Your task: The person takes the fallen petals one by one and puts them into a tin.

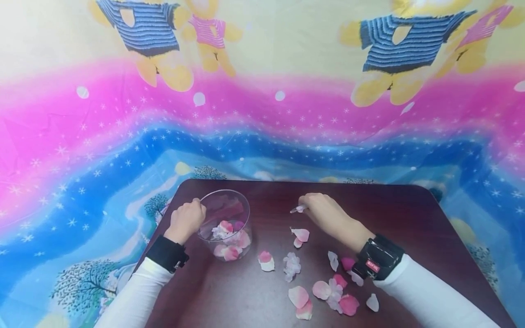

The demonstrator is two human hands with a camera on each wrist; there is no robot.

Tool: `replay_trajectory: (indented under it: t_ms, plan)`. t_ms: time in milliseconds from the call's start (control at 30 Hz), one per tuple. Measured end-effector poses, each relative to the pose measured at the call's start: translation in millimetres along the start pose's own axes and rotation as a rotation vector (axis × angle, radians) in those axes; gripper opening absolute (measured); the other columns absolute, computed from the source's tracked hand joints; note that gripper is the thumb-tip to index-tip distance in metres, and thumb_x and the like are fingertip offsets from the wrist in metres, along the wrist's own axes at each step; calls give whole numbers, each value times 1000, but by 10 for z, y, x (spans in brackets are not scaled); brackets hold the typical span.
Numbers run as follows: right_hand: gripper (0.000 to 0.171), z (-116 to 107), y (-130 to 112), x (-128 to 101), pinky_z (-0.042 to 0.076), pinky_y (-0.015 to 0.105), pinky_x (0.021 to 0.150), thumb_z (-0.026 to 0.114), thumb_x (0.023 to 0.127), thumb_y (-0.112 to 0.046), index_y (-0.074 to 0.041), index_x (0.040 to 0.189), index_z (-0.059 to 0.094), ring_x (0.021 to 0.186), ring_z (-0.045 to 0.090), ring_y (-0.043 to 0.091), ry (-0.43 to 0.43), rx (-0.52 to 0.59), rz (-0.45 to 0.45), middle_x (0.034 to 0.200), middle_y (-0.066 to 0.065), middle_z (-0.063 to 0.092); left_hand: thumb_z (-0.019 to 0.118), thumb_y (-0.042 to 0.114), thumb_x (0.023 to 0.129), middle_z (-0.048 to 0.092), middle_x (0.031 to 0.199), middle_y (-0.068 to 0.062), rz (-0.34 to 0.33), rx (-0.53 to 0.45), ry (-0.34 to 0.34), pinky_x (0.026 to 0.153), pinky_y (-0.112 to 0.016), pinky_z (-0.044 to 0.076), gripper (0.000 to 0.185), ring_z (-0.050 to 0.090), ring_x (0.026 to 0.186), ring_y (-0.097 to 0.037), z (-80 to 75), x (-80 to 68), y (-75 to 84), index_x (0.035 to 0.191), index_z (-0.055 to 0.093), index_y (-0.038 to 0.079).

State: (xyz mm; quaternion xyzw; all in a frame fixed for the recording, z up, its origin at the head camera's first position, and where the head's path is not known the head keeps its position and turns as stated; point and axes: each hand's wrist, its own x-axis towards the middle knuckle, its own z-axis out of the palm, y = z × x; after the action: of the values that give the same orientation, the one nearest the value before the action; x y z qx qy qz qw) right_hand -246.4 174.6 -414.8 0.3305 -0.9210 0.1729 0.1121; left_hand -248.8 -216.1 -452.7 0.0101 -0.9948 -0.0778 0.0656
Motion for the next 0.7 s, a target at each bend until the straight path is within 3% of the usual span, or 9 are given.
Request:
replay_trajectory:
  t_ms: [333, 700]
  plan:
    - [14, -38, -266, 267, 55, 36, 72, 77, 85, -5, -15, 83, 68, 73, 63, 12, 29, -3, -33, 76, -5, 66, 46, 24, 103, 68, 83, -28, 7, -6, 13, 68, -56, 57, 34, 69, 80, -46, 7, 1, -18, 95, 59, -5]
    - [10, 111, -561, 556, 53, 36, 73, 75, 89, -9, -14, 84, 68, 75, 63, 14, 60, 47, -89, 77, -4, 66, 44, 24, 103, 68, 84, -28, 0, -2, 12, 69, -56, 57, 34, 70, 82, -46, 9, -12, -12, 95, 59, -5]
